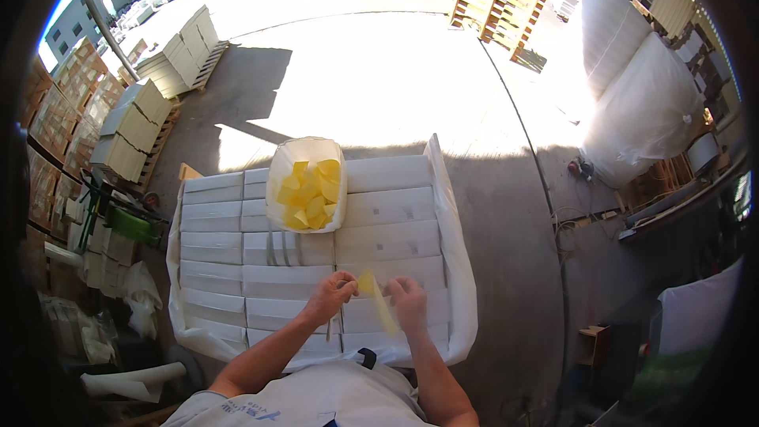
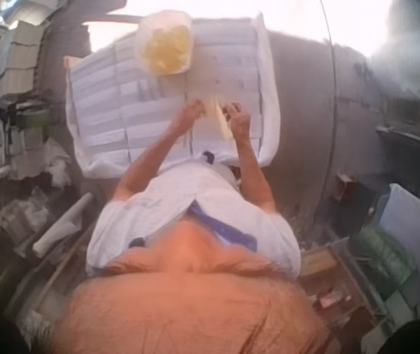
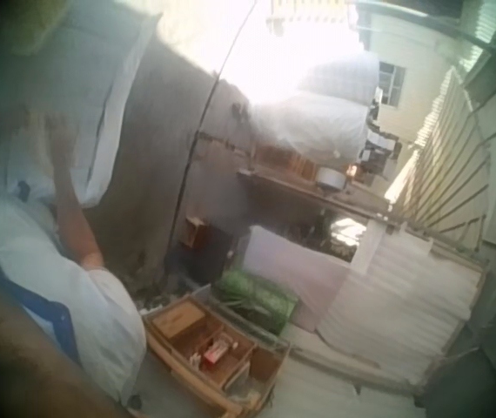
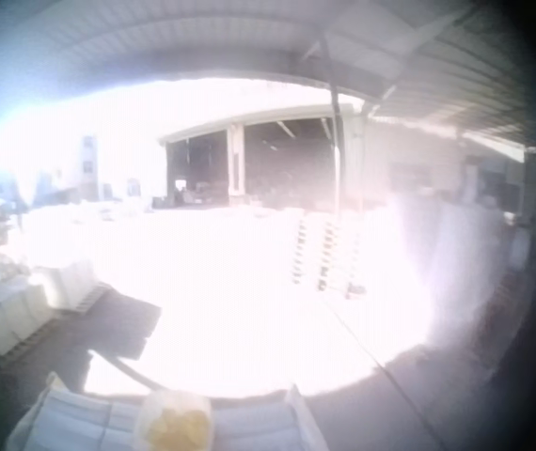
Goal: The person repeatedly picks yellow labels from a white container and applies them to the top of white boxes arranged on a pallet. The person smooths each label onto the box surface after placement.
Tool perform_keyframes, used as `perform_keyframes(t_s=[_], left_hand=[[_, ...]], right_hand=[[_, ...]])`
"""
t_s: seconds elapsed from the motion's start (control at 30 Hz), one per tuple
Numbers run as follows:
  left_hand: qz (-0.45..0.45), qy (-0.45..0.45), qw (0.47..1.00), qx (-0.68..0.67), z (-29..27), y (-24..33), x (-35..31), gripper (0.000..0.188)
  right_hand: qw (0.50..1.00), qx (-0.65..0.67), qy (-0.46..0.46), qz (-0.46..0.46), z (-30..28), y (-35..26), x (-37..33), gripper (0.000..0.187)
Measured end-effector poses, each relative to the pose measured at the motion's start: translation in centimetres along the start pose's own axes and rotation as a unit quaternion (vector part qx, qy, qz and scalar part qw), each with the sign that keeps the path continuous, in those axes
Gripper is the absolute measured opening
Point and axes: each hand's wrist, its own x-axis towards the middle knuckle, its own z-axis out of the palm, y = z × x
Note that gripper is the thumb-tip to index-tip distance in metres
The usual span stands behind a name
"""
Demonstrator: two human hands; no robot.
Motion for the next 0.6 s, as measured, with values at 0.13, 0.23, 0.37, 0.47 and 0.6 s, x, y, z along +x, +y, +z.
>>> perform_keyframes(t_s=[0.13, 0.23, 0.37, 0.47, 0.6], left_hand=[[0.035, 0.112, 0.993, -0.007, -3.3, 1.1, 2.3, 0.013], [0.117, 0.224, 0.967, 0.046, -7.1, 2.3, 5.6, 0.014], [0.143, 0.347, 0.898, 0.229, -12.0, 4.7, 9.9, 0.020], [0.145, 0.398, 0.835, 0.350, -13.4, 5.7, 11.9, 0.021], [0.160, 0.405, 0.818, 0.376, -11.8, 5.8, 12.8, 0.022]], right_hand=[[0.974, 0.167, 0.149, -0.027, -2.2, -1.3, 2.9, 0.014], [0.947, 0.226, 0.223, -0.046, -3.7, -2.5, 4.5, 0.014], [0.925, 0.264, 0.264, -0.068, -4.8, -3.2, 5.4, 0.016], [0.938, 0.223, 0.253, -0.083, -4.9, -2.9, 5.8, 0.015], [0.970, 0.059, 0.219, -0.085, -4.5, -1.8, 5.0, 0.015]])
